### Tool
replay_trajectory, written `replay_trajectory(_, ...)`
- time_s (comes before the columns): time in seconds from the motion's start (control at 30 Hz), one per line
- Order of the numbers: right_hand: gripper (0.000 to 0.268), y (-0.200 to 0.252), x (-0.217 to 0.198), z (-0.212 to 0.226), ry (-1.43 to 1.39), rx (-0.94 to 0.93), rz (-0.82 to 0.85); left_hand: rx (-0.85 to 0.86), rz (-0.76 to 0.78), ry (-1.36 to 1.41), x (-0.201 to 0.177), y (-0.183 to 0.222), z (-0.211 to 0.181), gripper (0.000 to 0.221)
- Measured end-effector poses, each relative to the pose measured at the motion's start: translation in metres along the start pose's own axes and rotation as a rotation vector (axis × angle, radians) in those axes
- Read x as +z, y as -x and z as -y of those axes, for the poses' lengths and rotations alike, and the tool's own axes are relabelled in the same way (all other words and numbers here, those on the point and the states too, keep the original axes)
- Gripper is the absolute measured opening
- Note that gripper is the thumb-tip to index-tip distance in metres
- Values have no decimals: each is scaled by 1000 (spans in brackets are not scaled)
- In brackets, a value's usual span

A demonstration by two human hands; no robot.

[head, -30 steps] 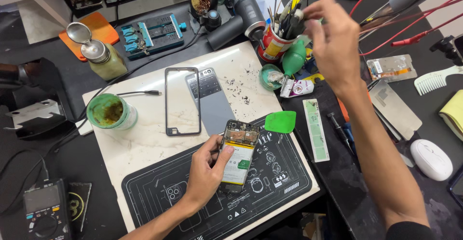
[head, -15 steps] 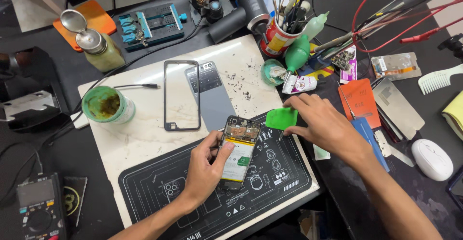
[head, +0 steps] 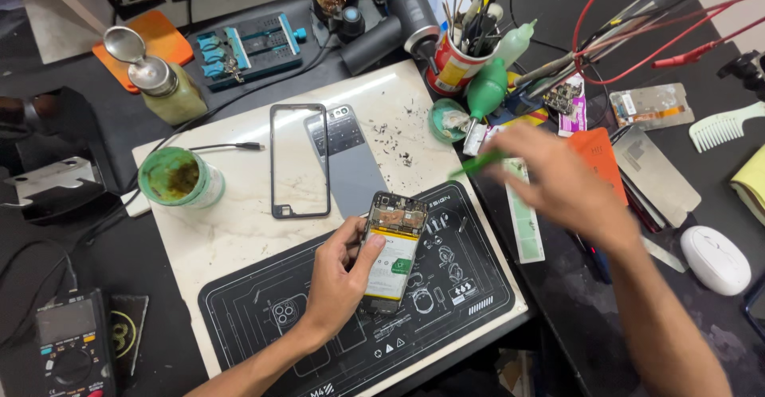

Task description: The person disassembles a smartphone, removing the battery and internal components, and kemudian attempts to reassemble it using various small tools on a repair mat.

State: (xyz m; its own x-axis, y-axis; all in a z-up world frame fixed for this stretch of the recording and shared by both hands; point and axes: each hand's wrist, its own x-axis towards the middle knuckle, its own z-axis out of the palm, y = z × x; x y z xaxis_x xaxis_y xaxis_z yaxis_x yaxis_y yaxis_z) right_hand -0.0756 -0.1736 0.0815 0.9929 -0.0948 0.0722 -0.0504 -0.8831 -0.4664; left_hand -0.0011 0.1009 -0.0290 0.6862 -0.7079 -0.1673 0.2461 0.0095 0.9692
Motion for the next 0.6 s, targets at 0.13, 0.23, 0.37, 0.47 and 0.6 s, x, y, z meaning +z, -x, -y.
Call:
replay_trajectory(0.13,22,-23,-26,6,52,-70,-334,0,1,-6,1,-1,-2,19)
replay_trajectory(0.23,22,-48,-32,7,70,-100,-453,-8,2,1,1,-1,-3,19)
replay_trajectory(0.37,14,-65,-31,-3,338,-165,-446,-5,3,2,1,-1,-2,19)
replay_trajectory(0.47,19,-73,-32,-16,466,-159,-347,-25,2,0,1,-2,-2,19)
replay_trajectory(0.6,23,-80,-27,-31,426,-229,-338,-15,2,-10,0,-2,0,20)
